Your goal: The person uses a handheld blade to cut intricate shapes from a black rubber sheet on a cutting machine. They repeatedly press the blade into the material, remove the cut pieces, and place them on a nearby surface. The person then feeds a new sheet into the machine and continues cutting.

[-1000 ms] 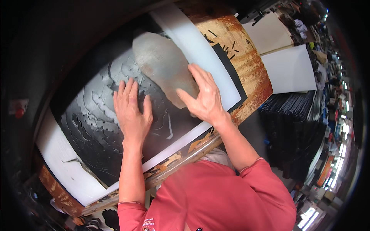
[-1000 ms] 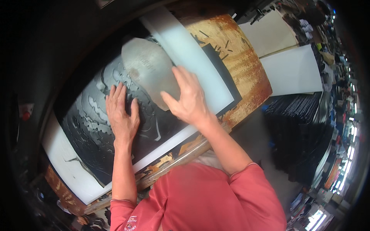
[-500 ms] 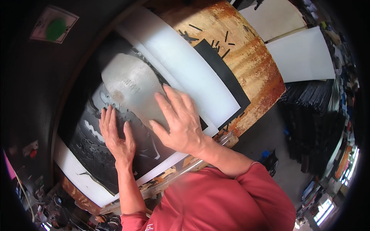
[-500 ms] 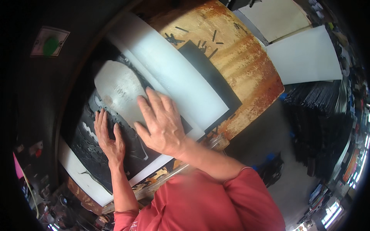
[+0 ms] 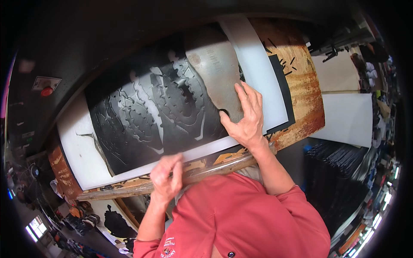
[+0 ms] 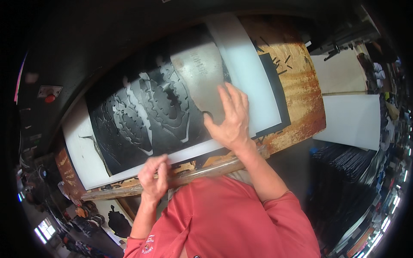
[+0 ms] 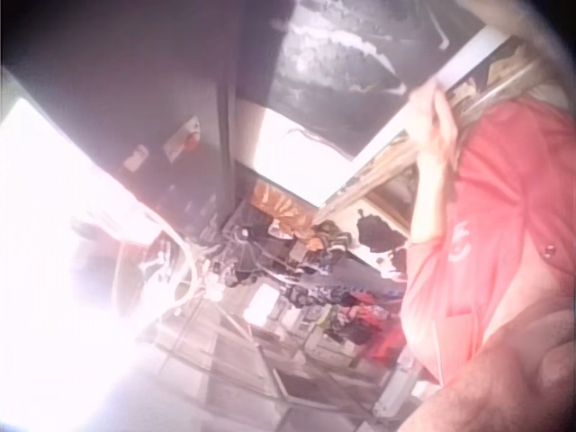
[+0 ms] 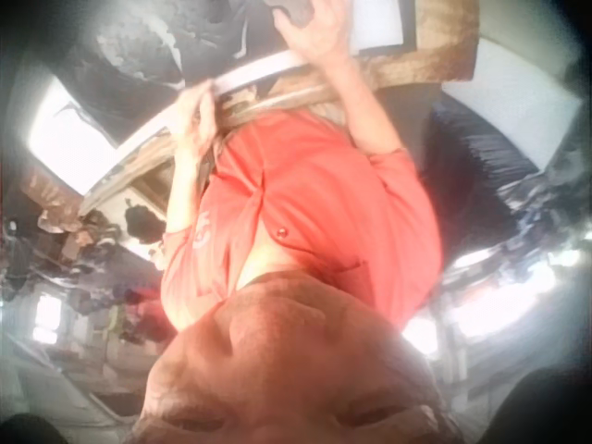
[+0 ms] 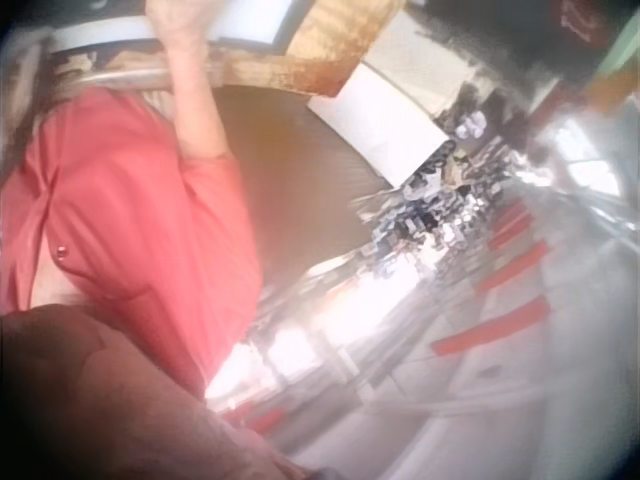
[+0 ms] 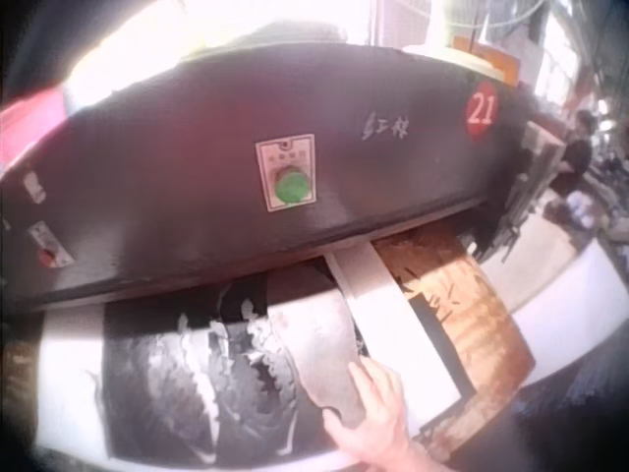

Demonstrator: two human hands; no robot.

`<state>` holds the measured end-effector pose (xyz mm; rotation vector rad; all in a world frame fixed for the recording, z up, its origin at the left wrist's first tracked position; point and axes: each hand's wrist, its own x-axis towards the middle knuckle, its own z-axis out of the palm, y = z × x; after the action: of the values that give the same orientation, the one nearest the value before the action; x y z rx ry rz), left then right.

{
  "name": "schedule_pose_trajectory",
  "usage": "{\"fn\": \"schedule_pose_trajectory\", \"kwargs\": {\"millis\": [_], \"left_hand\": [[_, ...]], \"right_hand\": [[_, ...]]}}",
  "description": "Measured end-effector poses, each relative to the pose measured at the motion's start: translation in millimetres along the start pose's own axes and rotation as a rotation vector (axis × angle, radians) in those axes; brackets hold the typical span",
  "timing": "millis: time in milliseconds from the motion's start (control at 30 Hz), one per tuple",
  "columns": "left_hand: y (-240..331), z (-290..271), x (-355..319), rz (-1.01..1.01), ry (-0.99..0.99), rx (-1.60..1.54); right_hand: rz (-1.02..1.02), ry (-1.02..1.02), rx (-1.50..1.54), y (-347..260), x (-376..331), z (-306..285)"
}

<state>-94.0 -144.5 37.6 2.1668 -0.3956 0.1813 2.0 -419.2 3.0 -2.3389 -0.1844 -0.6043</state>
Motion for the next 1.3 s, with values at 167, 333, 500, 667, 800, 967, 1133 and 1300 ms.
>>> {"fn": "schedule_pose_trajectory", "kwargs": {"millis": [167, 333, 500, 667, 800, 967, 1133, 1300], "left_hand": [[-7.4, 30.9, -48.8, 0.097, -0.006, 0.199], [-14.4, 42.7, -55.7, 0.095, 0.023, 0.29], [-9.6, 42.7, -53.9, 0.066, 0.03, 0.293], [-11.9, 42.9, -54.7, 0.095, 0.062, 0.289], [-13.4, 43.4, -56.9, 0.112, 0.1, 0.303], [-16.3, 43.8, -61.2, 0.169, 0.148, 0.345], [-18.6, 42.4, -63.4, 0.174, 0.236, 0.357], [-1.9, 56.4, -56.2, 0.124, 0.302, 0.369]], "right_hand": [[-0.015, 0.03, -0.009, -1.8, 1.3, 0.5], [-0.049, 0.051, -0.015, 0.1, 0.5, 2.1], [-0.063, 0.049, -0.04, 2.0, -0.4, 3.6], [-0.066, -0.035, -0.077, 0.4, -1.5, -1.7], [0.038, -0.056, 0.139, 1.1, 2.3, -28.3], [-0.157, 0.266, 0.375, -28.5, 37.6, -64.0], [-0.428, 0.259, 0.267, -78.6, 77.1, -74.8], [-0.311, 0.144, 0.227, -40.5, 13.0, -104.3]]}}
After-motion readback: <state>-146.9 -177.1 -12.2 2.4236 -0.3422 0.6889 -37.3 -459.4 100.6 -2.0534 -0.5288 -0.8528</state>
